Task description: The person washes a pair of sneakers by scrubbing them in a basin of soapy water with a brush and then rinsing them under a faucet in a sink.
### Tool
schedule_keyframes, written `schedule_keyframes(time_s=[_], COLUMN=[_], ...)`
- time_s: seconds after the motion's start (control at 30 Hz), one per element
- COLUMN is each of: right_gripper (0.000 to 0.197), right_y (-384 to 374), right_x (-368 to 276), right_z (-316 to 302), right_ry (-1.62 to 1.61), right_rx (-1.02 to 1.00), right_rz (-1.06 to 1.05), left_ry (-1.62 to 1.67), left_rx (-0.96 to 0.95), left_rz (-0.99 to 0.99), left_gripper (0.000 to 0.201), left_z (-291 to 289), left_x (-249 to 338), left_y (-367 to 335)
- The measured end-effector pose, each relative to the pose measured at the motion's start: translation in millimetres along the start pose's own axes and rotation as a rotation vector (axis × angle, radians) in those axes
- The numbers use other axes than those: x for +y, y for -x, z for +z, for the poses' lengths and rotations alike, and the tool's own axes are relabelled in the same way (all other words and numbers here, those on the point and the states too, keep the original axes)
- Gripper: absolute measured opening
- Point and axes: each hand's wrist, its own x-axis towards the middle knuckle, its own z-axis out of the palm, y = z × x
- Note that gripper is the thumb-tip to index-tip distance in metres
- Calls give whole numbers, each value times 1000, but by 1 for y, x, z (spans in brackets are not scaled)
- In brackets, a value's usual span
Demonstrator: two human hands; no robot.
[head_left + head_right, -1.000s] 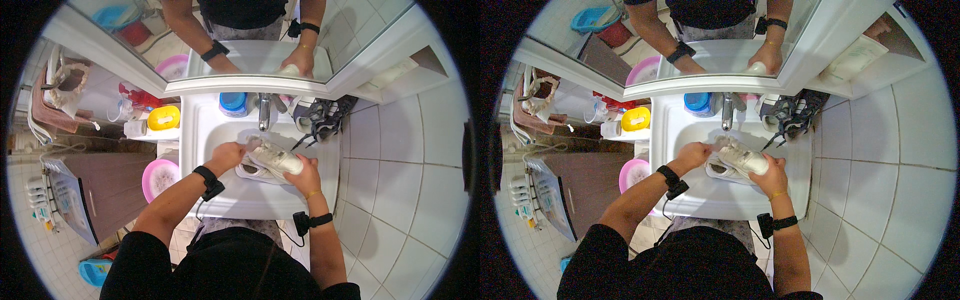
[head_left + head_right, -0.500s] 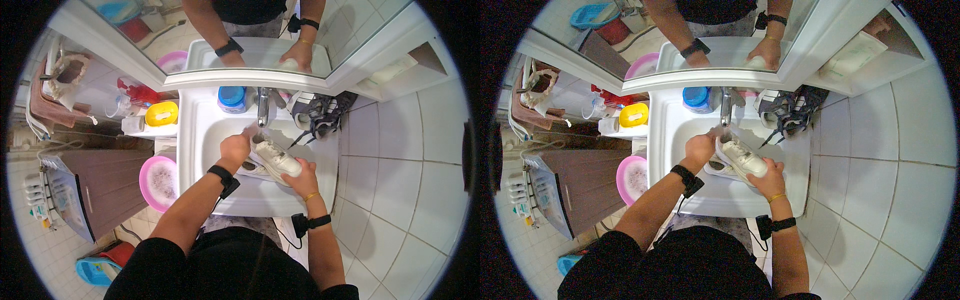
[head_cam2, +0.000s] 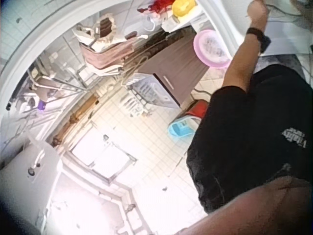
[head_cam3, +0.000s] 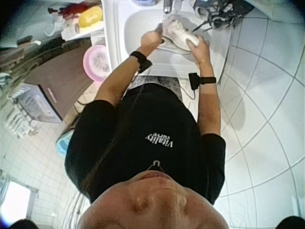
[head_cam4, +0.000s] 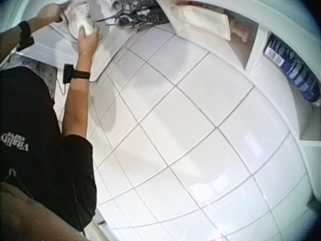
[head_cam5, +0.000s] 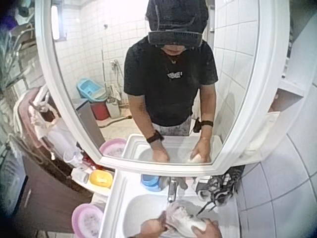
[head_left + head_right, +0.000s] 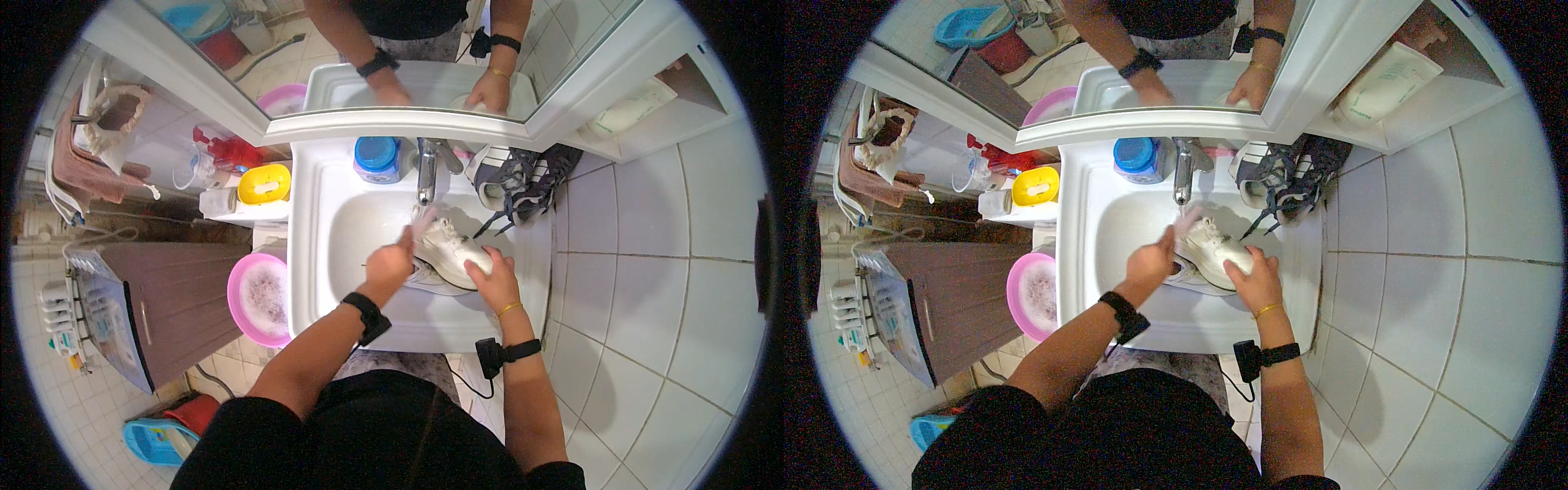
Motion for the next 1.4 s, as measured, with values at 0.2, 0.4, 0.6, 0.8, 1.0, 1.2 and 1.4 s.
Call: schedule_keyframes(time_s=[0.2, 0.4, 0.6, 0.8, 1.0, 1.2, 1.4], right_gripper=[42, 40, 35, 34, 43, 70, 83], right_y=[-42, -43, -35, -65, -60, -32, -18], right_x=[-22, -38, -71, -45, -43, -54, -59], right_z=[-2, 46, 65, 74, 58, 52, 49], right_ry=[-226, -195, -385, -730, -579, -231, -475], right_rx=[-68, 56, 104, 55, 77, 397, 125], right_rz=[130, -119, -400, -75, -72, 118, 118], left_ry=[244, 281, 547, 750, 356, 368, 338], left_rx=[-5, 5, 30, -174, -165, -176, -103], left_rz=[-64, -92, -255, -238, -128, -155, -184], left_gripper=[43, 44, 46, 39, 39, 38, 41], left_z=[-10, -14, -22, -44, -49, -50, -45], left_x=[25, -10, -16, -2, -7, 5, -18], left_y=[15, -3, 9, 8, -13, -1, 1])
